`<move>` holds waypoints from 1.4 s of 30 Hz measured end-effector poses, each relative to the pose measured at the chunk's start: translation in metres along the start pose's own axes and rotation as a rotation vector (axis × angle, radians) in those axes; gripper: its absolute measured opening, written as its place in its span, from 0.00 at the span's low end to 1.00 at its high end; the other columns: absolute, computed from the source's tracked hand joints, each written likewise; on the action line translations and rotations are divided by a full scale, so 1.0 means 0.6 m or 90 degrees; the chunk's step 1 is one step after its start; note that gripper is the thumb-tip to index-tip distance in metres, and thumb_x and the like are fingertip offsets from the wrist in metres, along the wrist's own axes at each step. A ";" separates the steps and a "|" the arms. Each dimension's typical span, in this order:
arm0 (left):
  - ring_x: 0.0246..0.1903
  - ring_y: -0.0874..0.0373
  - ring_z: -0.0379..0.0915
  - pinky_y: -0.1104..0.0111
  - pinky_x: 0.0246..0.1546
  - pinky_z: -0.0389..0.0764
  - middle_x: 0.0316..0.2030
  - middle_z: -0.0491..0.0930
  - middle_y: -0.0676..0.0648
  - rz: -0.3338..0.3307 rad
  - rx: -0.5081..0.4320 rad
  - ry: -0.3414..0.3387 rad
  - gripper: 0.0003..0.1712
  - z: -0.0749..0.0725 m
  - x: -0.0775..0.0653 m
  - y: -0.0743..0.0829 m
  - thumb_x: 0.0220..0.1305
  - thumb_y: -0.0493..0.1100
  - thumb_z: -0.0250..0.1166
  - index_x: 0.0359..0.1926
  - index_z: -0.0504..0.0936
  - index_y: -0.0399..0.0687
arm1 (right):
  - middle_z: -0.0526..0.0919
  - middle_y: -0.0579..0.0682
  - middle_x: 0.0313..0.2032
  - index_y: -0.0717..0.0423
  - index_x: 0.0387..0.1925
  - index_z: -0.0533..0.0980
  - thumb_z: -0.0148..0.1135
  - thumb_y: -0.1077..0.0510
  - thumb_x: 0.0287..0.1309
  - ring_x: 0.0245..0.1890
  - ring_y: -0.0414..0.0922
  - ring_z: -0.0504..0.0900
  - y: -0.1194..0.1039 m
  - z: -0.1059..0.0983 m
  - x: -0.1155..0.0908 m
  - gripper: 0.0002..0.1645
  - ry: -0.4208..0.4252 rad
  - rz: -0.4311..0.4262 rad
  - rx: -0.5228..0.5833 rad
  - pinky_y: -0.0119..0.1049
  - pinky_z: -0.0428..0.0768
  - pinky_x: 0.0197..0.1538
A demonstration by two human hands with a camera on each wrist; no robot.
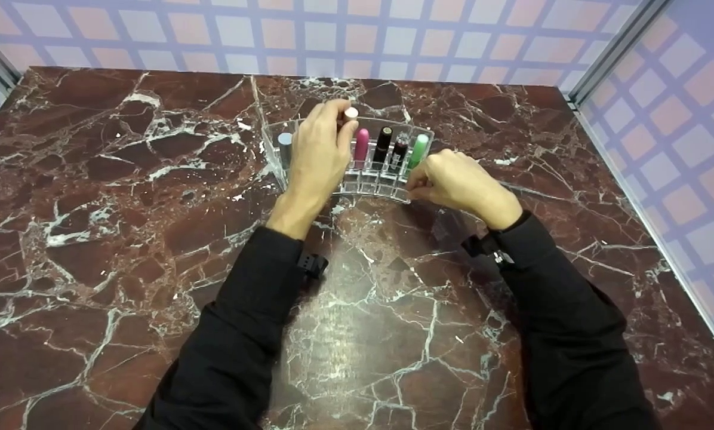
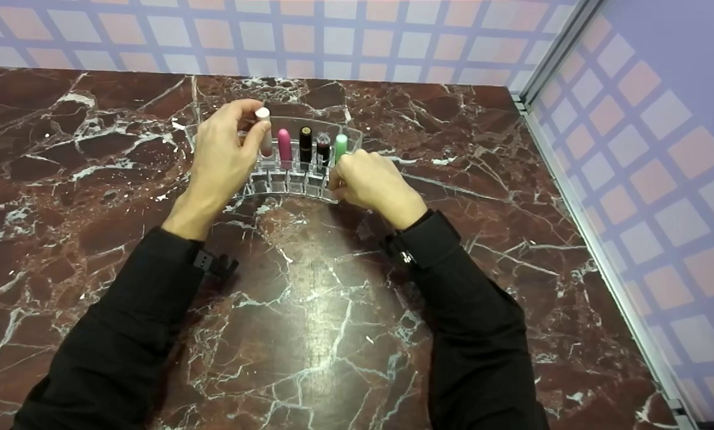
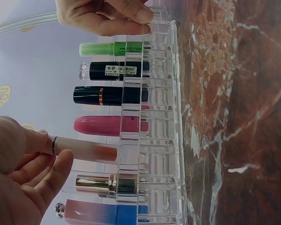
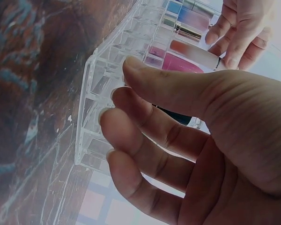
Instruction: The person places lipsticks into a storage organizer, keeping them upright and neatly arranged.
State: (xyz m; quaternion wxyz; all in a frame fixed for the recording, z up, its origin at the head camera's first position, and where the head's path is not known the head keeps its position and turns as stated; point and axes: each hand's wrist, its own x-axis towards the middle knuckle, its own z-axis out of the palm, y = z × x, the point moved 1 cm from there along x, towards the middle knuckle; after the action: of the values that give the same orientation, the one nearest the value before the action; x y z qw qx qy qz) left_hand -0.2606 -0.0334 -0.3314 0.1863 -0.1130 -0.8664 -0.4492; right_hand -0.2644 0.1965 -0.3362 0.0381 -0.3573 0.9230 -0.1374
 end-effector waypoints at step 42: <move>0.56 0.48 0.72 0.64 0.63 0.70 0.54 0.82 0.38 0.046 0.181 -0.052 0.19 0.002 -0.005 -0.007 0.74 0.39 0.60 0.61 0.77 0.37 | 0.89 0.51 0.33 0.54 0.35 0.87 0.73 0.59 0.60 0.29 0.46 0.87 0.003 0.005 0.004 0.03 0.006 -0.005 -0.017 0.44 0.85 0.38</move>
State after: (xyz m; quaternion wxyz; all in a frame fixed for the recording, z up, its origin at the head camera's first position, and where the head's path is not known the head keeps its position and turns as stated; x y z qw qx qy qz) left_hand -0.2598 -0.0350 -0.3360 0.1808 -0.1347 -0.9236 -0.3100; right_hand -0.2668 0.1959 -0.3395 0.0286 -0.3611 0.9235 -0.1265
